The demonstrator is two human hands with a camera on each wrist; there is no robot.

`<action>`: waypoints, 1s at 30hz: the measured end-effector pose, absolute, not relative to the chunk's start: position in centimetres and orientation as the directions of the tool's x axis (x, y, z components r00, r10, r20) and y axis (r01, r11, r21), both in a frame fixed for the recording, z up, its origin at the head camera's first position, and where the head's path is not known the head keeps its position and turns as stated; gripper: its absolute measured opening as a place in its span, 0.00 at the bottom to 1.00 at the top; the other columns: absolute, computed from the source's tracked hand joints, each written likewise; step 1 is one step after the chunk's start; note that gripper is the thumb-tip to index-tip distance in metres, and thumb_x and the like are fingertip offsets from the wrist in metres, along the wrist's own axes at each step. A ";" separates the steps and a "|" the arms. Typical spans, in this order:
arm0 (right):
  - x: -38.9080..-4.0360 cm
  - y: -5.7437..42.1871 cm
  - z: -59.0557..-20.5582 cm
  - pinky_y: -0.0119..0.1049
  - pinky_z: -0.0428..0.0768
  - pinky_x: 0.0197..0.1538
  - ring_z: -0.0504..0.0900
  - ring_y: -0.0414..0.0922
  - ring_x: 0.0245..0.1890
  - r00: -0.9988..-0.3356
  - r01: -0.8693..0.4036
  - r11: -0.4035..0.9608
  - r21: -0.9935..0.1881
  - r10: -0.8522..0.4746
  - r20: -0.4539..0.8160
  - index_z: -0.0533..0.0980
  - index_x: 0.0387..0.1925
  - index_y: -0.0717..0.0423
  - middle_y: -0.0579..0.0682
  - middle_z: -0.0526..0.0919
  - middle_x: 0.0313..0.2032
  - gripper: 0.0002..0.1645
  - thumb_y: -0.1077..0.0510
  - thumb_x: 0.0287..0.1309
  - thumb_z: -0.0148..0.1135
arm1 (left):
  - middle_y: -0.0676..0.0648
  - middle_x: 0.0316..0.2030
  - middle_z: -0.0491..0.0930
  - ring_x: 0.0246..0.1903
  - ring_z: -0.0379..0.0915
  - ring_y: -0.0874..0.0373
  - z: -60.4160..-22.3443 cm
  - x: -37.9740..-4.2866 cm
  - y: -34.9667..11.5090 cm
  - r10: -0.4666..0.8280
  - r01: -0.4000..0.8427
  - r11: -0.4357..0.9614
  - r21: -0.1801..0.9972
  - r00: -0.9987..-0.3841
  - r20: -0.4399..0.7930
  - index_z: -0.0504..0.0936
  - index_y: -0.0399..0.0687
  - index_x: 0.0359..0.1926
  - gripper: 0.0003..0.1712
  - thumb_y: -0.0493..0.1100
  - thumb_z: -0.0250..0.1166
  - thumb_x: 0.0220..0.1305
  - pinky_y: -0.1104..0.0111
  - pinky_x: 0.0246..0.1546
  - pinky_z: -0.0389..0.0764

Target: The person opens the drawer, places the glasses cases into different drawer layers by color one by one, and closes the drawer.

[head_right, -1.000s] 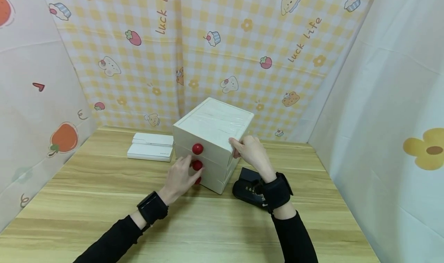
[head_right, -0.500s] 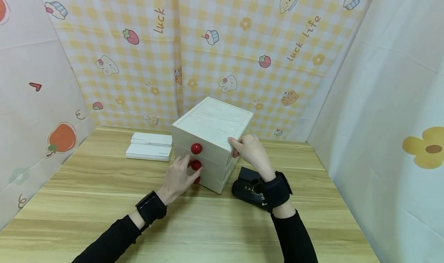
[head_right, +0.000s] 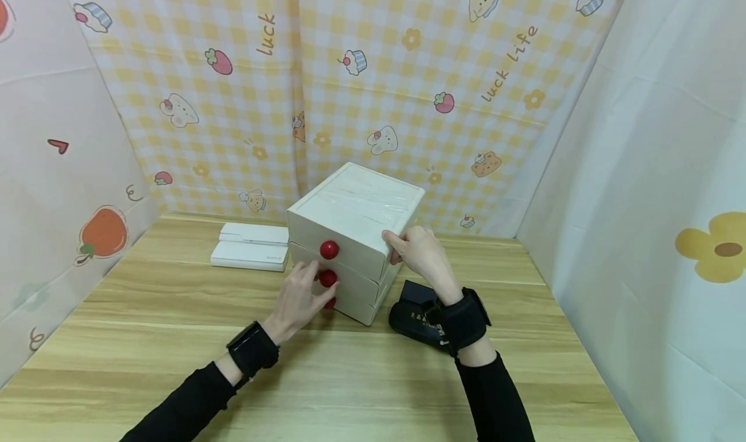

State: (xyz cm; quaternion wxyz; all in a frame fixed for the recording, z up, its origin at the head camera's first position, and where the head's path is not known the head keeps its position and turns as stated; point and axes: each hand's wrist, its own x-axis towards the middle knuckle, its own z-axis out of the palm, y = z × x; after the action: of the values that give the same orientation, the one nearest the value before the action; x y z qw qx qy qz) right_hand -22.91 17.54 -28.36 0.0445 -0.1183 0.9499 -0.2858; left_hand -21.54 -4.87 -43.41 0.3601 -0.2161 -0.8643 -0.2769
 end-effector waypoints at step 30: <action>-23.1 17.7 -28.7 0.44 0.74 0.49 0.82 0.42 0.31 -0.969 -0.190 0.790 -0.583 -0.245 -0.017 0.82 0.23 0.59 0.56 0.85 0.29 0.34 0.38 0.64 0.43 | 0.53 0.19 0.77 0.24 0.65 0.63 -43.1 -14.9 -10.3 0.369 0.718 0.696 0.026 -0.388 0.844 0.76 0.44 0.28 0.13 0.50 0.60 0.53 0.81 0.21 0.71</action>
State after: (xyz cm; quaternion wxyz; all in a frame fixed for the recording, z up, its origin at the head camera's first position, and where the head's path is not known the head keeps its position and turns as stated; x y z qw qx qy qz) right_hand -23.08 17.68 -28.74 0.0458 -0.1152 0.9449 -0.3030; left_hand -14.95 -10.26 -43.11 0.4395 -0.3356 -0.8092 -0.1983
